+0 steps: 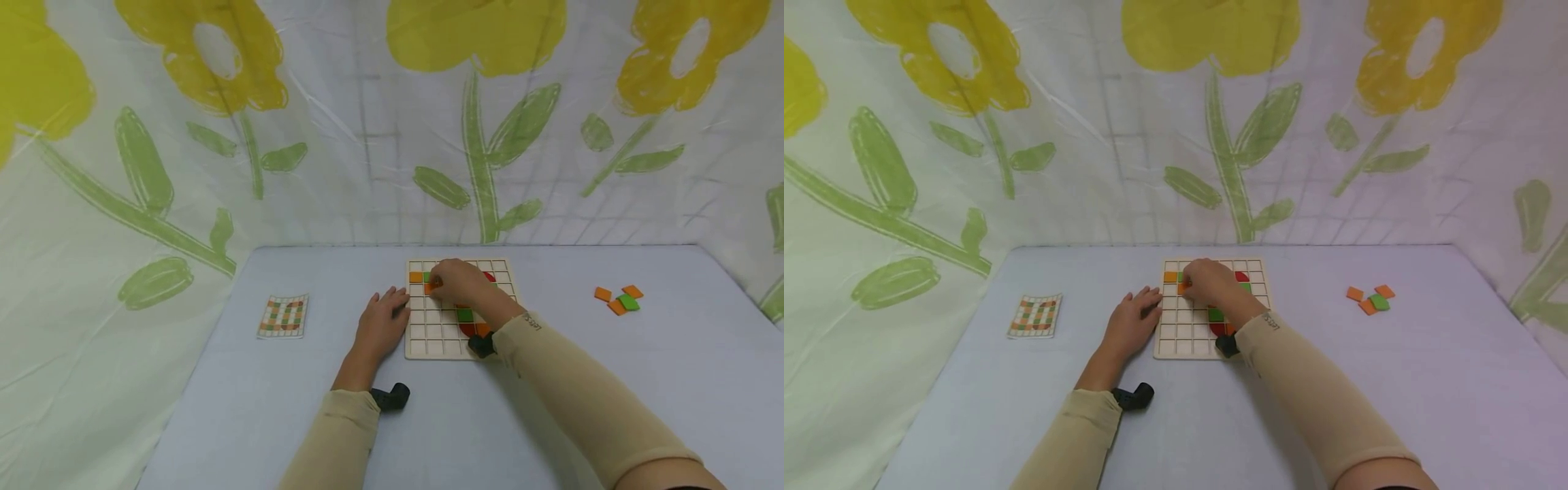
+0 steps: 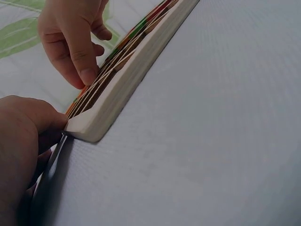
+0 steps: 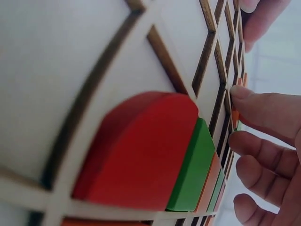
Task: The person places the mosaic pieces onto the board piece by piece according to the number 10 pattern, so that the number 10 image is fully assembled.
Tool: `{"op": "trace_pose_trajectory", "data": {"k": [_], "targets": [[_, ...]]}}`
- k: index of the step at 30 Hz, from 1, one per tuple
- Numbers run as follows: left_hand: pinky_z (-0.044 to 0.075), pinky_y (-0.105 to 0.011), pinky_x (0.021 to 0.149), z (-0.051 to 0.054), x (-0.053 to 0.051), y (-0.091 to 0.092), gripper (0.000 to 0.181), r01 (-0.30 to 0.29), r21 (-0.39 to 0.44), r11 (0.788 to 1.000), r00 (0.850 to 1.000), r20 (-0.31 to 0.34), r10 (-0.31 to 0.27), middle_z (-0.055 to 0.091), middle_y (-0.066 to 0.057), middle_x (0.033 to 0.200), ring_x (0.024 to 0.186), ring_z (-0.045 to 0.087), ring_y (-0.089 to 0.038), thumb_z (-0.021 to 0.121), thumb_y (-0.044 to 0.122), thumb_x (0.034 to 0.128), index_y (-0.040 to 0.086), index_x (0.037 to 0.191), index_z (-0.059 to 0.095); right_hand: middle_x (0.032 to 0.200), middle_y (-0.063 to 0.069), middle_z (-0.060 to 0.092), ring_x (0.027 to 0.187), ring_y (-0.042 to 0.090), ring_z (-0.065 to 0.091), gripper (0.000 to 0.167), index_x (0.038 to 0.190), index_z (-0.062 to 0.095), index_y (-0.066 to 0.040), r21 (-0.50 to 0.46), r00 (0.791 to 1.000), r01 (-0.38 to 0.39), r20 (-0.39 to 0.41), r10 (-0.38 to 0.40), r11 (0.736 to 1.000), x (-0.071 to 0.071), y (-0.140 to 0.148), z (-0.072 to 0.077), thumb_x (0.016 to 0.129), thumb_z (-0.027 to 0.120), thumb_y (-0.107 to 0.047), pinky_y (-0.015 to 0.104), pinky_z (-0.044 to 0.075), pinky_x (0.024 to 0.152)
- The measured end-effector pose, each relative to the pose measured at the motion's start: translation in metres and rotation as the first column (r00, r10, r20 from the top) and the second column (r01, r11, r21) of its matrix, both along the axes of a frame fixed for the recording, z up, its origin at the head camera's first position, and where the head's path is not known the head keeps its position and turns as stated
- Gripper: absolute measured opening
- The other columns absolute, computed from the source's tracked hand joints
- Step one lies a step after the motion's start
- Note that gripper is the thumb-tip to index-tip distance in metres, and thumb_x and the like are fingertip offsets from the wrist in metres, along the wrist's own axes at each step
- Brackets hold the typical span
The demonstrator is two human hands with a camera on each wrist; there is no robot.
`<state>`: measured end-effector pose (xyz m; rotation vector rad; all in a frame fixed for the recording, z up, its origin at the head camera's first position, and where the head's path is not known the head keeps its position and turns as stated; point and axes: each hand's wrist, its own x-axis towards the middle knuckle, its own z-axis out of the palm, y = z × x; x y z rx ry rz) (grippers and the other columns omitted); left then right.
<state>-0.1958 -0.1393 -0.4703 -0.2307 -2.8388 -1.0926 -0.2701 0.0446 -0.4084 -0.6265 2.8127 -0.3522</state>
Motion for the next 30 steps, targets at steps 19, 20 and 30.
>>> {"op": "trace_pose_trajectory", "data": {"k": [19,20,30], "targets": [[0.020,-0.037,0.125,-0.003,0.000,0.002,0.034,-0.021,-0.005,1.000,1.000,-0.017,0.021,0.055,0.006,0.143,0.142,0.041,-0.015,0.060,0.024,0.0980,0.014,0.130,0.065,0.107,0.006,0.068,0.095,0.023,0.060,0.036,0.121,0.069,-0.010,-0.188,0.998,0.031,-0.042,-0.039,0.982,0.001,0.088,0.006,0.091,0.071,-0.028,0.043,0.054,0.084],[0.020,-0.037,0.125,-0.003,0.000,0.002,0.034,-0.023,-0.007,1.000,1.000,-0.014,0.023,0.055,0.006,0.144,0.142,0.041,-0.014,0.060,0.024,0.0980,0.014,0.130,0.065,0.108,0.008,0.068,0.096,0.024,0.060,0.037,0.122,0.068,-0.009,-0.190,0.998,0.040,-0.046,-0.050,0.981,0.001,0.098,0.005,0.091,0.071,-0.029,0.044,0.054,0.084],[0.020,-0.036,0.125,-0.004,0.000,0.001,0.035,-0.026,-0.010,1.000,1.000,-0.014,0.026,0.054,0.007,0.143,0.142,0.041,-0.014,0.059,0.025,0.0981,0.014,0.131,0.064,0.127,0.023,0.062,0.123,0.044,0.051,0.050,0.134,0.057,-0.004,-0.126,0.982,0.170,-0.066,-0.180,0.977,0.024,0.196,0.002,0.093,0.066,-0.032,0.063,0.044,0.099]]}}
